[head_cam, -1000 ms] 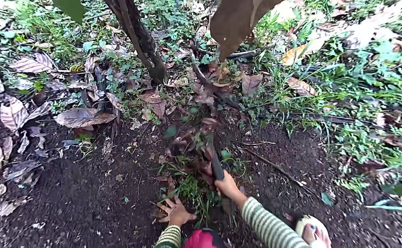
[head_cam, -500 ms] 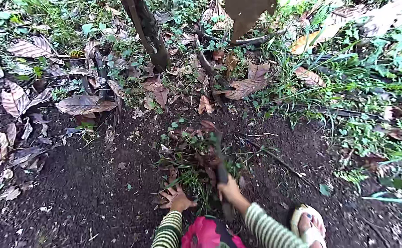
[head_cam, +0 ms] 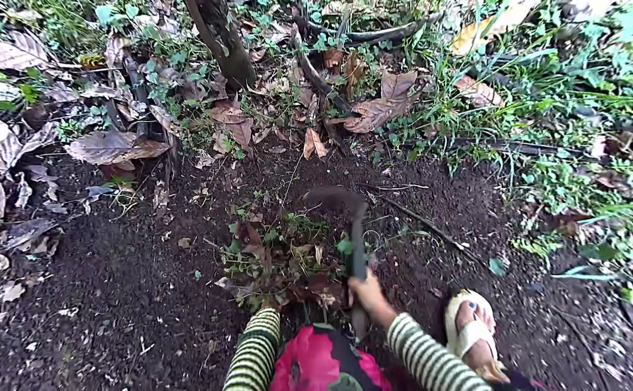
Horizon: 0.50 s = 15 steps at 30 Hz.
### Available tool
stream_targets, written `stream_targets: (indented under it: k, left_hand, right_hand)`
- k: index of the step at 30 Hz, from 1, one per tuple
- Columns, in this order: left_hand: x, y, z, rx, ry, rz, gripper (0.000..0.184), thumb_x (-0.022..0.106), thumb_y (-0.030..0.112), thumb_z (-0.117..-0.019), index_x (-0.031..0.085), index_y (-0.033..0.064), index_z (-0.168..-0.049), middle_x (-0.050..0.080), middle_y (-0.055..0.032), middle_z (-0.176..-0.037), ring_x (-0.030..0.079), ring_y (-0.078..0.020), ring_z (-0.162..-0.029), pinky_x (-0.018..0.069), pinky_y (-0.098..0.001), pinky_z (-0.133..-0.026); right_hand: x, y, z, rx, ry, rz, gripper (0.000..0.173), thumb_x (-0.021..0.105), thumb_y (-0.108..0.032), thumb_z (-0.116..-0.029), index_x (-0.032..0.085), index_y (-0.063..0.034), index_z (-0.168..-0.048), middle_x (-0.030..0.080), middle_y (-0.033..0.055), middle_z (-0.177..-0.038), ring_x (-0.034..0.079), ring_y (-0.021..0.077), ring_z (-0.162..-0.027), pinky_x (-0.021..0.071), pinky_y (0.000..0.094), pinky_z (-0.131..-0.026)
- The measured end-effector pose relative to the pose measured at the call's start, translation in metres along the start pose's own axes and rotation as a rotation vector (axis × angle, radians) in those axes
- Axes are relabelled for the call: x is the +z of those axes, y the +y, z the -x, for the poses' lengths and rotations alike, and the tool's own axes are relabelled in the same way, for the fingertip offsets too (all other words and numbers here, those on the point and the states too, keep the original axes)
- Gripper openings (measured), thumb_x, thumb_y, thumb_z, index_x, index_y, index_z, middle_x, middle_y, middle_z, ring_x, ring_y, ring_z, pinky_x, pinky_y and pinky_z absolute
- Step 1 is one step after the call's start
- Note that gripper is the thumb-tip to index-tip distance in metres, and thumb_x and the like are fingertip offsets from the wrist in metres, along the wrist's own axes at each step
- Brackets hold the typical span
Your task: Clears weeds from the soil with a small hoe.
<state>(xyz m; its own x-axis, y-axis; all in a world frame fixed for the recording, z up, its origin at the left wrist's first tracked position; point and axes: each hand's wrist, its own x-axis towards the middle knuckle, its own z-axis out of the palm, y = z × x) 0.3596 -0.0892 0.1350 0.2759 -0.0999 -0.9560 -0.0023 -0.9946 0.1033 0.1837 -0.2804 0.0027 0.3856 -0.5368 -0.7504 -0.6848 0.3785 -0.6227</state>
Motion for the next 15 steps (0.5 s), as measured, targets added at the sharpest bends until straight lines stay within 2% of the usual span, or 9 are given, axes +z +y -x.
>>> stream_targets:
  k: [1,2,3,4,5,8,10,12,15]
  left_hand:
    - [0.023,-0.037,-0.038,0.272,0.117,-0.093,0.052,0.038,0.023,-0.1126,0.038,-0.0154,-0.148,0.045,-0.0328,-0.151,0.047,-0.0367,-0.142,0.0364,-0.034,-0.118]
    - [0.065,-0.083,-0.092,0.633,0.469,0.011,0.055,0.05,0.025,-0.1075,0.052,-0.0272,-0.126,0.062,-0.0444,-0.118,0.067,-0.0471,-0.11,0.0531,-0.0323,-0.097]
    - [0.068,-0.079,-0.096,0.411,0.274,0.085,0.06,0.049,0.026,-0.1097,0.038,-0.0212,-0.144,0.052,-0.0403,-0.14,0.056,-0.0435,-0.132,0.0444,-0.0361,-0.112]
    - [0.072,-0.076,-0.097,0.253,0.212,0.212,0.061,0.053,0.024,-0.1082,0.032,-0.013,-0.152,0.045,-0.0329,-0.151,0.047,-0.0381,-0.143,0.0363,-0.04,-0.119]
    - [0.078,-0.079,-0.094,0.208,0.244,0.277,0.062,0.058,0.023,-0.1056,0.034,-0.0095,-0.153,0.046,-0.0303,-0.153,0.044,-0.0373,-0.145,0.0327,-0.0444,-0.122]
    - [0.096,-0.098,-0.084,0.288,0.503,0.158,0.052,0.062,0.026,-0.0988,0.057,-0.0069,-0.138,0.055,-0.0334,-0.141,0.045,-0.0506,-0.139,0.0293,-0.0657,-0.117]
    - [0.103,-0.12,-0.083,0.321,0.726,0.176,0.038,0.065,0.019,-0.094,0.07,0.0015,-0.127,0.056,-0.0337,-0.138,0.045,-0.0581,-0.134,0.0325,-0.0746,-0.109]
    - [0.099,-0.135,-0.078,0.319,0.935,0.346,0.04,0.067,0.017,-0.092,0.068,-0.0007,-0.128,0.05,-0.0358,-0.144,0.039,-0.0614,-0.136,0.03,-0.0758,-0.11]
    - [0.049,-0.118,-0.073,0.269,1.131,0.538,0.062,0.065,0.033,-0.0953,0.052,-0.0014,-0.146,0.036,-0.0365,-0.155,0.028,-0.0604,-0.144,0.0227,-0.0733,-0.115]
  right_hand:
    - [0.003,0.022,0.017,0.031,-0.082,0.104,0.055,0.069,-0.007,-0.0875,0.046,0.0025,-0.136,0.066,0.0154,-0.078,0.065,0.025,-0.057,0.0596,0.044,-0.058]
    - [0.002,0.037,0.031,0.063,-0.145,0.202,0.055,0.071,-0.009,-0.0876,0.049,0.0,-0.137,0.067,0.0154,-0.081,0.067,0.0252,-0.059,0.0601,0.0443,-0.06]
    - [-0.004,0.044,0.042,0.084,-0.18,0.282,0.055,0.073,-0.012,-0.0877,0.051,-0.0026,-0.136,0.068,0.0147,-0.083,0.068,0.0251,-0.061,0.0603,0.0448,-0.062]
    - [-0.013,0.042,0.047,0.083,-0.183,0.315,0.053,0.075,-0.014,-0.0874,0.052,-0.004,-0.135,0.069,0.0143,-0.083,0.069,0.0252,-0.061,0.0608,0.0451,-0.062]
    - [-0.024,0.034,0.046,0.072,-0.164,0.306,0.053,0.075,-0.014,-0.0876,0.053,-0.0039,-0.134,0.069,0.0144,-0.082,0.069,0.0256,-0.06,0.0613,0.0453,-0.06]
    - [-0.045,-0.011,0.025,-0.004,-0.028,0.124,0.053,0.069,-0.01,-0.0915,0.047,-0.0004,-0.138,0.067,0.0138,-0.076,0.066,0.0242,-0.055,0.0604,0.0425,-0.055]
    - [-0.036,-0.047,0.0,-0.063,0.061,-0.036,0.054,0.065,-0.009,-0.0956,0.04,0.0019,-0.143,0.064,0.0133,-0.076,0.065,0.0229,-0.054,0.06,0.0409,-0.055]
    - [-0.01,-0.057,-0.016,-0.068,0.074,-0.147,0.052,0.063,-0.007,-0.0964,0.037,0.0016,-0.141,0.063,0.0118,-0.073,0.065,0.0211,-0.053,0.0608,0.0389,-0.053]
    - [0.022,-0.012,0.002,-0.019,-0.115,0.113,0.055,0.07,-0.01,-0.0897,0.046,0.0032,-0.137,0.067,0.017,-0.081,0.066,0.0266,-0.06,0.06,0.0459,-0.061]
